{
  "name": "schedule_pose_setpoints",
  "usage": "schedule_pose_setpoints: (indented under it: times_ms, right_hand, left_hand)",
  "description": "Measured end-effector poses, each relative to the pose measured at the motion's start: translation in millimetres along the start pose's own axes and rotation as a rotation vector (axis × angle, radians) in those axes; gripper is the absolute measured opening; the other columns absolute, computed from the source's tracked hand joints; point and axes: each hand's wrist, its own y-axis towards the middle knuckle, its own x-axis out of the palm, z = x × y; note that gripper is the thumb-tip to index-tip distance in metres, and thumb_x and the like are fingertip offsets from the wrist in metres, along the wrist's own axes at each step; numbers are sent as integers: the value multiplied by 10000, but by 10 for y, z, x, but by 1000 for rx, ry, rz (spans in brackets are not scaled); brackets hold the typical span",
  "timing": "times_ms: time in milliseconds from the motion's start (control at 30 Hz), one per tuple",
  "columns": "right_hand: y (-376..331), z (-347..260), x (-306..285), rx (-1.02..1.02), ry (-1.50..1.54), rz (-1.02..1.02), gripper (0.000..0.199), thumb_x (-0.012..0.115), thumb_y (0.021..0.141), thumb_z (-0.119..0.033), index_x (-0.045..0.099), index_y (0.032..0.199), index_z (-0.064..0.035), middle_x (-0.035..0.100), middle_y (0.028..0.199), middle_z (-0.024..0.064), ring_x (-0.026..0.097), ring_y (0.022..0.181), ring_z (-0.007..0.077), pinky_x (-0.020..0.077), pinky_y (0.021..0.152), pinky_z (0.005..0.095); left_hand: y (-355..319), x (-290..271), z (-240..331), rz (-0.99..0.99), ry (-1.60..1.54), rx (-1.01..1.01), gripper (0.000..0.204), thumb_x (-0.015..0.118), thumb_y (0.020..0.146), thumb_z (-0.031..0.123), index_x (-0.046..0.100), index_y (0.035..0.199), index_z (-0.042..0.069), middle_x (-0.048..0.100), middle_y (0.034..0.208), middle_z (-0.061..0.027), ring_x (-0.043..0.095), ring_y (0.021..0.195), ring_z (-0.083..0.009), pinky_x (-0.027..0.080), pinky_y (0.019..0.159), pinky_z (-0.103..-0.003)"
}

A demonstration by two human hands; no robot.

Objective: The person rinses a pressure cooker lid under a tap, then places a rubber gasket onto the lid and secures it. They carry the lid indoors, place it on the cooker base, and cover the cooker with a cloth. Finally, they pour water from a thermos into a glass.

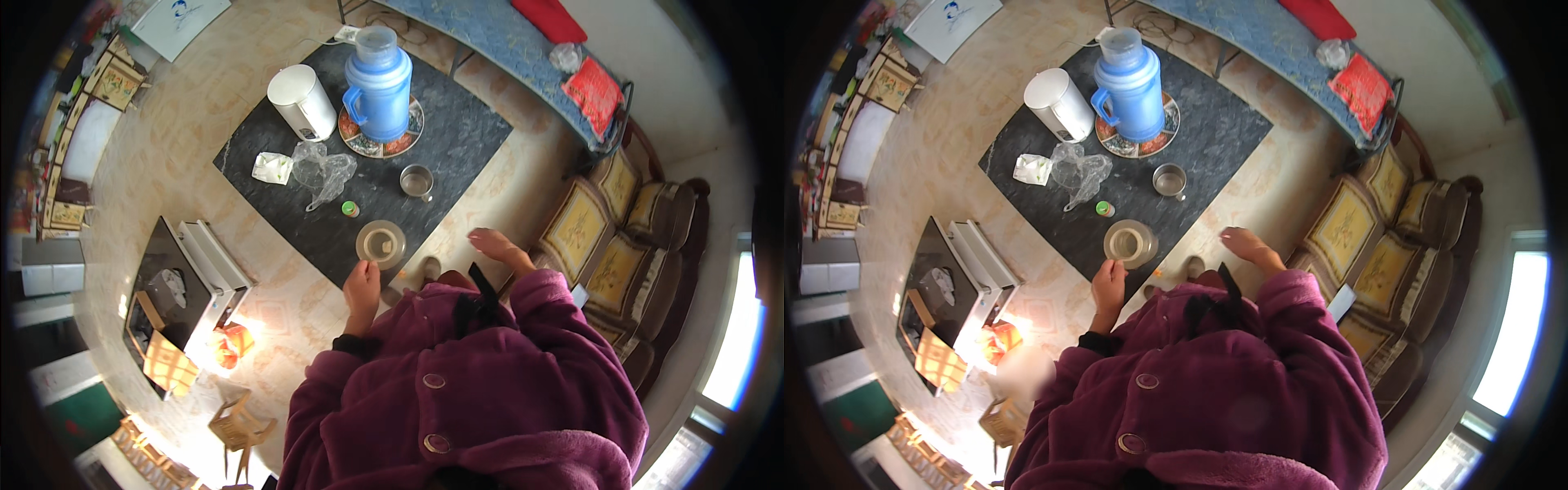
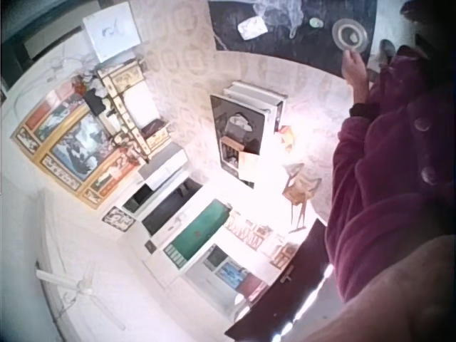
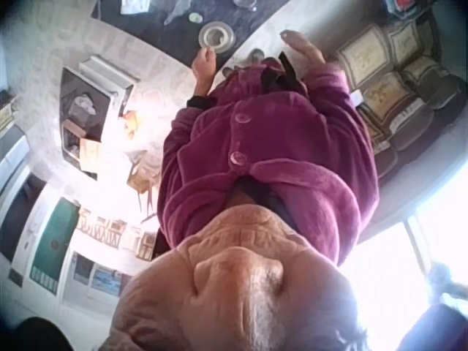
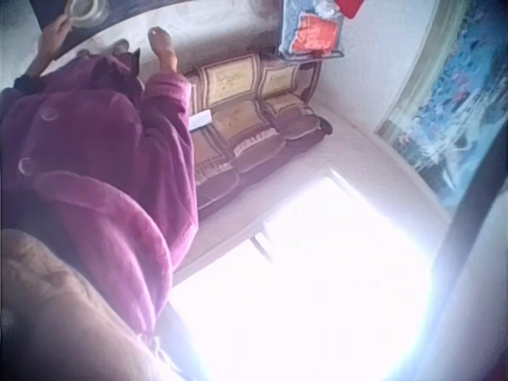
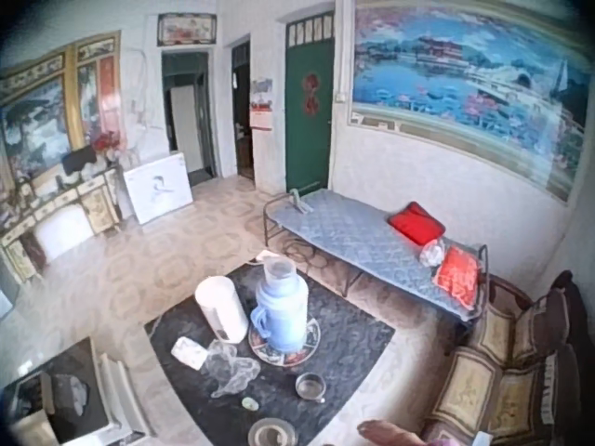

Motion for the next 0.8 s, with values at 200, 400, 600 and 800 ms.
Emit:
schedule_pose_setpoints:
  times_ms: [200, 400, 600, 800]
  right_hand:
    - [896, -1169, -1044, -21, 750, 182, 401, 581, 914, -255, 564, 1230, -9, 658, 982, 71, 611, 867, 154, 484, 787, 292]
    - [2079, -1870, -1417, -210, 786, 237, 590, 659, 846, -314, 482, 1297, 23, 584, 1177, 157, 558, 1063, 237, 441, 906, 333]
    - [2969, -2062, -1237, -212, 572, 268, 858, 728, 743, -389, 345, 1361, 68, 436, 1287, 299, 392, 1207, 453, 337, 1015, 465]
    - [3240, -2061, -1241, -280, 813, 292, 556, 730, 763, -335, 534, 1137, 29, 540, 1157, 200, 483, 1082, 328, 363, 936, 425]
  left_hand:
    - [52, -238, 314, 109, 564, 293, 218, 585, 822, 271, 623, 674, 116, 584, 726, -55, 562, 690, -288, 397, 637, -450]
    - [48, -254, 730, 37, 785, 43, 233, 592, 840, 279, 647, 717, 89, 594, 793, -72, 593, 794, -298, 441, 656, -461]
    - [-99, 25, 985, 146, 688, -489, 298, 610, 844, 300, 621, 1026, 65, 589, 1010, -141, 614, 908, -325, 484, 776, -457]
    - [-722, 418, 1365, 232, 535, -857, 379, 592, 851, 309, 609, 1107, 30, 596, 1087, -194, 605, 949, -375, 493, 809, -453]
